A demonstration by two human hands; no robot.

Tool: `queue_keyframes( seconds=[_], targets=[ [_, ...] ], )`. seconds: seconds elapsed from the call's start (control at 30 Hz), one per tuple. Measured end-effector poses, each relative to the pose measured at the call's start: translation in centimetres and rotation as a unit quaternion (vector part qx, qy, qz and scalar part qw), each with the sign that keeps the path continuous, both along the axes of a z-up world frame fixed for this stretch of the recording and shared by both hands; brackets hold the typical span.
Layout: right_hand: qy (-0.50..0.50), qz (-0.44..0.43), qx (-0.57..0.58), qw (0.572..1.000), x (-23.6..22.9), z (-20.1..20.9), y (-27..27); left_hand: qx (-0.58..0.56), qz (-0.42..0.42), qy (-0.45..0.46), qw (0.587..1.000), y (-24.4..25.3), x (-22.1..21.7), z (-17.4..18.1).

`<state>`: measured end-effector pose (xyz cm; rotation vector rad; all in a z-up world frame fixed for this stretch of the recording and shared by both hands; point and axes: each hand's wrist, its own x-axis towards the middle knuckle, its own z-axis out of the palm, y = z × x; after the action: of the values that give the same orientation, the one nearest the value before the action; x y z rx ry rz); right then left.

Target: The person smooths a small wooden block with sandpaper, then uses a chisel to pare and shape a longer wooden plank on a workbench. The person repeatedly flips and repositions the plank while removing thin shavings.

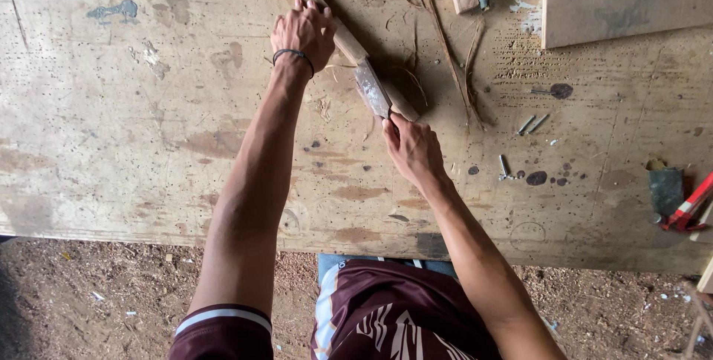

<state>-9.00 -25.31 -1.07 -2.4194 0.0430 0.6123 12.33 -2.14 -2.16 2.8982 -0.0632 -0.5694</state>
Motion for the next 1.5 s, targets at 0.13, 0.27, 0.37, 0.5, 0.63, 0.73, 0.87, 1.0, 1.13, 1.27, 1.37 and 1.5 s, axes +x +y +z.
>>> queue_keyframes(
  seconds=[0.13, 0.27, 0.37, 0.5, 0.63, 0.73, 0.87, 1.0, 1.13, 1.27, 1.37, 1.5],
  targets=[
    [0.044, -0.003, -0.018, 0.999, -0.1, 0.0, -0.3, -0.001, 0.000, 0.001, 1.000, -0.3, 0.8, 1.8],
    [-0.064, 0.011, -0.033, 0.997, -3.0, -2.3, -1.8, -0.009, 0.039, 0.001, 0.999, -0.7, 1.1, 1.9],
    [-0.223, 0.000, -0.002, 0.975, -5.7, -4.0, -2.6, -0.025, 0.056, -0.028, 0.998, -0.5, 0.3, 1.4],
    [-0.146, -0.006, -0.001, 0.989, -6.9, -4.1, -3.8, -0.062, 0.064, -0.112, 0.990, 0.0, 0.0, 0.8],
    [-0.011, -0.016, -0.013, 1.000, -5.8, -2.4, -4.4, -0.069, 0.057, -0.138, 0.986, 1.5, 1.8, 0.8],
    [-0.158, 0.031, -0.045, 0.986, -5.0, 0.0, -4.4, -0.082, 0.104, -0.002, 0.991, 2.4, 3.5, 1.6],
    [0.044, 0.000, -0.019, 0.999, -3.1, 4.0, -4.5, -0.060, 0.052, -0.011, 0.997, 3.1, 4.9, 1.4],
    [0.038, -0.013, -0.011, 0.999, -3.0, 5.0, -4.1, -0.065, 0.030, -0.063, 0.995, 3.3, 4.0, 0.7],
    [-0.040, -0.011, 0.000, 0.999, -4.8, 3.3, -5.3, -0.051, 0.040, -0.029, 0.997, 1.4, 3.1, 0.7],
    [-0.227, 0.040, 0.005, 0.973, -6.3, 1.1, -6.7, -0.089, 0.039, -0.071, 0.993, 0.9, 2.2, 0.0],
    [-0.045, 0.002, -0.037, 0.998, -6.2, 0.6, -6.9, -0.125, 0.056, -0.089, 0.987, 1.3, 2.2, -0.6],
    [-0.059, 0.011, -0.029, 0.998, -5.4, 0.9, -6.6, -0.112, 0.074, -0.077, 0.988, 1.0, 2.4, -0.4]
  ],
)
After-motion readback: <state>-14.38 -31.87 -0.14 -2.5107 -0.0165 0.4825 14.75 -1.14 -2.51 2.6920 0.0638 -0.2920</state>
